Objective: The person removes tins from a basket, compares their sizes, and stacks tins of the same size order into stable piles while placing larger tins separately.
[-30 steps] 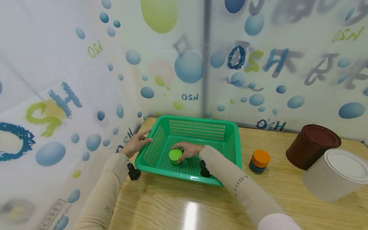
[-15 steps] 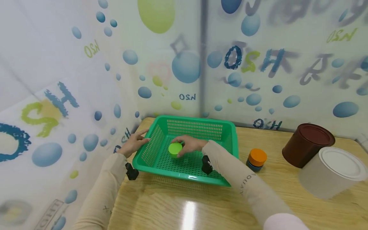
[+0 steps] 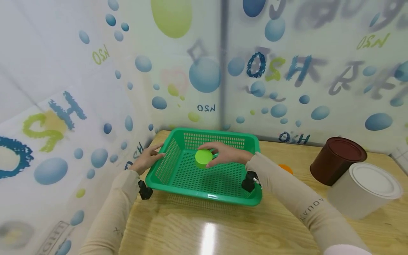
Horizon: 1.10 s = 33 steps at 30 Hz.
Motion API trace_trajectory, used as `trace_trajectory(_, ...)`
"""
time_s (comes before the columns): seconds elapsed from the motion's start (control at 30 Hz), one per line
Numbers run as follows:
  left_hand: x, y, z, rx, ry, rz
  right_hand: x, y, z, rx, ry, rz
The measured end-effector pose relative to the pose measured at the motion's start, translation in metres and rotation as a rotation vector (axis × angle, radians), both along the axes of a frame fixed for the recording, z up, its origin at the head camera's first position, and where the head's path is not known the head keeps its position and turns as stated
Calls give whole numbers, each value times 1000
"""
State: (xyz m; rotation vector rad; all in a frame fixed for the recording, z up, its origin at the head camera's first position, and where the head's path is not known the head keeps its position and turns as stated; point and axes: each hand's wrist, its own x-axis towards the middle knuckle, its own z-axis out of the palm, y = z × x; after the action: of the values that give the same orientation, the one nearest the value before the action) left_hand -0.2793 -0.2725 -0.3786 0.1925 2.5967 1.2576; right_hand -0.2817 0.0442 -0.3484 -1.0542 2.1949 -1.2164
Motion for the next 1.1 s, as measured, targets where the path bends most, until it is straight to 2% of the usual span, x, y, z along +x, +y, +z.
trace_trajectory(0.27, 1, 0, -1, -7, 21, -10, 23, 42, 14, -10, 3, -47)
trace_trajectory(0.53, 2, 0, -2, -12, 36, -12, 38, 92, 15, -18, 20, -67)
trace_trajectory(0.73, 2, 0, -3, -28, 45, -18, 48, 129, 11, 18, 54, -208)
trace_trajectory(0.93, 1, 1, -1, -22, 35, -24, 57, 165, 5, -19, 144, -307)
trace_trajectory(1.1, 0, 0, -1, -27, 34, -24, 61, 188, -3, 10, 118, -384)
